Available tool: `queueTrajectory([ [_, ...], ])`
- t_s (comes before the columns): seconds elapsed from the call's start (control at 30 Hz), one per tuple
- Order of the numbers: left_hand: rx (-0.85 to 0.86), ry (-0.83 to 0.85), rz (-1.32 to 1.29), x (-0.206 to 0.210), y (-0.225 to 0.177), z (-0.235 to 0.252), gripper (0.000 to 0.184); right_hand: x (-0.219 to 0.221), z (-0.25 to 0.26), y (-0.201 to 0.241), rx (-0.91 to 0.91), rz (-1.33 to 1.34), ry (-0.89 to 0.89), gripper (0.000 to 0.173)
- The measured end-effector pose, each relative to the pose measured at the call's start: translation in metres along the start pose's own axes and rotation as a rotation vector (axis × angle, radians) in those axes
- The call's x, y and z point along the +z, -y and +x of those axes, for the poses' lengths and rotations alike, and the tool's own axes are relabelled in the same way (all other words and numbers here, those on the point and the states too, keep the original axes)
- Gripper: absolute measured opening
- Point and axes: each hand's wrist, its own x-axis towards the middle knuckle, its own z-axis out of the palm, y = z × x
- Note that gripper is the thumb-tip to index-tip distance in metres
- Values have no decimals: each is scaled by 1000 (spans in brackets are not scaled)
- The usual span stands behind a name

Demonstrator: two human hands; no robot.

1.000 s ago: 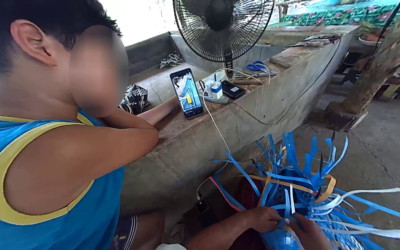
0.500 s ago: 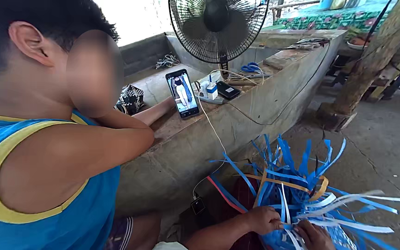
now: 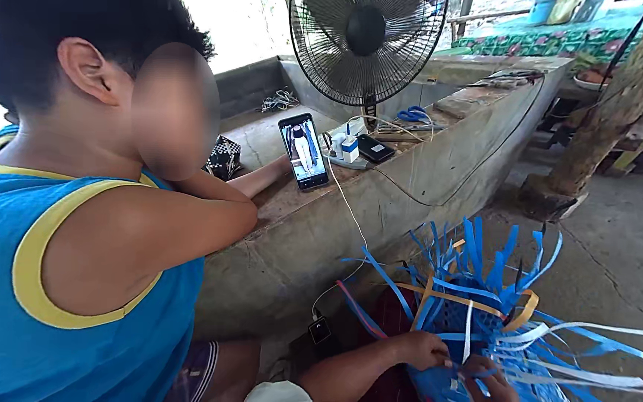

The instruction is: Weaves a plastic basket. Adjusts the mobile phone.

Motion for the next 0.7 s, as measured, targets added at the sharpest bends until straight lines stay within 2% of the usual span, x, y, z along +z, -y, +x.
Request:
queueTrajectory([
  [0.13, -121, 29, -91, -4, -3, 4, 42, 9, -21, -23, -233, -178, 12, 19],
  [0.27, -134, -32, -46, 4, -6, 4, 37, -1, -24, -24, -234, -274, 117, 26],
  [0.37, -140, -12, -63, 2, -10, 6, 39, -5, -20, -22, -97, -182, 119, 23],
  [0.5, -84, 85, -73, -3, -14, 12, 36, 7, 3, -8, 74, -102, -96, 19],
  [0.6, -97, 143, 113, -3, -15, 19, 34, 10, 19, 7, 389, -98, -46, 30],
  [0.7, -204, 82, 223, 7, -21, 22, 31, 11, 26, 2, 647, 99, 4, 45],
])
